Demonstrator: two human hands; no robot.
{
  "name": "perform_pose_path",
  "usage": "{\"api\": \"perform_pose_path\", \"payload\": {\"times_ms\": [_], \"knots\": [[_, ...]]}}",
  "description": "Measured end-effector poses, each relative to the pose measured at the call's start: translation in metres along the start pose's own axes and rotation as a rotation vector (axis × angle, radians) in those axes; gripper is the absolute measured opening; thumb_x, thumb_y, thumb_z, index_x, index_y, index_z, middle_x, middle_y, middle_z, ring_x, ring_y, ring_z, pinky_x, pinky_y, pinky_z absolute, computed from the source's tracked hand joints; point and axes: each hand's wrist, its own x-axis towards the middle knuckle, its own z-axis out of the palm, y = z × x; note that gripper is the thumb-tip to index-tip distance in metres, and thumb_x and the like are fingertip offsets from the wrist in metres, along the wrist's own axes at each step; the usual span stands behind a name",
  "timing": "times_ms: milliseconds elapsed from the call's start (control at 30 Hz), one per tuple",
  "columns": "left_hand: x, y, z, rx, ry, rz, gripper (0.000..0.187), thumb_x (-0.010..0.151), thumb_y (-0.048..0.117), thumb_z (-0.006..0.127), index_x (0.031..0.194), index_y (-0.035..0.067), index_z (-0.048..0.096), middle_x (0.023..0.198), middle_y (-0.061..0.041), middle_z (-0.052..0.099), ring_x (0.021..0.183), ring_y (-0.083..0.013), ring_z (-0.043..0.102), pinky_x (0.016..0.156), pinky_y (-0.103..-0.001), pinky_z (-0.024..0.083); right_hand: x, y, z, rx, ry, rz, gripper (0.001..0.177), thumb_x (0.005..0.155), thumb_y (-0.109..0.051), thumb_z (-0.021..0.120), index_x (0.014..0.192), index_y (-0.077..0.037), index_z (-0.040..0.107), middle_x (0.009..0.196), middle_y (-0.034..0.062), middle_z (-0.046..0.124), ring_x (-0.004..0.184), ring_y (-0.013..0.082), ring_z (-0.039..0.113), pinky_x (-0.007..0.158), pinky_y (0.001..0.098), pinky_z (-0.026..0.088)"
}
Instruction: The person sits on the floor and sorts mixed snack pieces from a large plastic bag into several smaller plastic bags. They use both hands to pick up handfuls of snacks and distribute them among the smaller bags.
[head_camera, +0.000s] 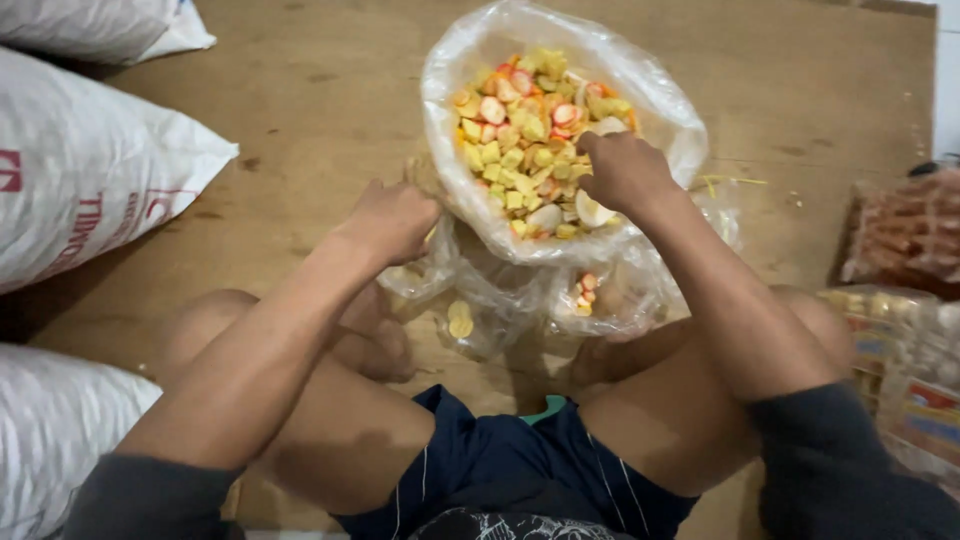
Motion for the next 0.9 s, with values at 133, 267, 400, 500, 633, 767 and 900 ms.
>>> {"api": "perform_pose_path", "payload": {"times_ms": [133,267,400,500,633,767,900], "knots": [[0.007,-0.001,0.017,0.046,-0.124,-0.107,0.026,0.077,0.025,0.078,0.101,0.015,0.079,0.102,-0.013,0.074,0.105,-0.0388,0.068,0.09,-0.065,0.046,0.006,-0.005,0.019,-0.006,0.002,-0.005,0.051,0.089,-0.037,0.076,0.135,-0.018,0.064,0.11,0.0211,0.07,0.095,0.0464,0.073,0.072,0.0596,0.06],[-0.001,-0.002,0.013,0.046,-0.219,-0.163,0.031,0.081,0.02,0.076,0.111,0.012,0.077,0.114,-0.015,0.071,0.116,-0.0401,0.061,0.09,-0.065,0.044,-0.008,-0.023,0.009,0.0,-0.052,0.039,0.044,0.092,-0.032,0.069,0.132,-0.013,0.065,0.11,0.026,0.069,0.095,0.0506,0.073,0.074,0.0613,0.059],[-0.011,-0.004,-0.012,0.012,-0.18,-0.16,0.044,0.08,0.029,0.083,0.119,0.009,0.075,0.122,-0.018,0.07,0.118,-0.0413,0.061,0.095,-0.064,0.044,-0.009,-0.031,0.007,0.042,-0.092,0.072,0.036,0.097,-0.027,0.062,0.129,-0.011,0.067,0.111,0.0282,0.07,0.102,0.0524,0.071,0.081,0.0625,0.058],[-0.006,-0.01,-0.01,-0.033,-0.127,-0.148,0.05,0.083,0.033,0.083,0.124,0.007,0.071,0.123,-0.018,0.069,0.12,-0.0411,0.061,0.096,-0.062,0.045,-0.002,-0.024,0.006,0.026,-0.101,0.055,0.036,0.097,-0.029,0.063,0.128,-0.011,0.066,0.11,0.0272,0.07,0.102,0.0516,0.071,0.079,0.0617,0.058],[-0.031,0.001,-0.053,-0.079,-0.148,-0.128,0.048,0.085,0.032,0.08,0.124,0.004,0.072,0.125,-0.019,0.07,0.121,-0.0429,0.062,0.097,-0.062,0.046,0.005,-0.014,0.02,0.005,-0.077,0.073,0.033,0.095,-0.028,0.063,0.125,-0.016,0.068,0.107,0.0231,0.071,0.099,0.0486,0.073,0.076,0.0594,0.06],[-0.067,0.025,-0.122,-0.349,-0.033,-0.01,0.041,0.089,0.03,0.074,0.119,0.002,0.071,0.118,-0.026,0.071,0.116,-0.0477,0.065,0.096,-0.063,0.051,-0.011,-0.019,-0.027,0.134,0.03,0.068,0.037,0.089,-0.03,0.069,0.122,-0.015,0.07,0.104,0.0181,0.073,0.1,0.0462,0.072,0.079,0.0604,0.057],[-0.068,0.033,-0.113,-0.466,0.391,0.136,0.048,0.091,0.027,0.074,0.128,-0.002,0.064,0.113,-0.026,0.069,0.111,-0.0474,0.065,0.092,-0.058,0.053,-0.054,-0.06,-0.083,0.676,0.076,-0.064,0.037,0.083,-0.019,0.076,0.119,-0.01,0.071,0.104,0.0167,0.076,0.094,0.0341,0.073,0.083,0.0459,0.055]]}}
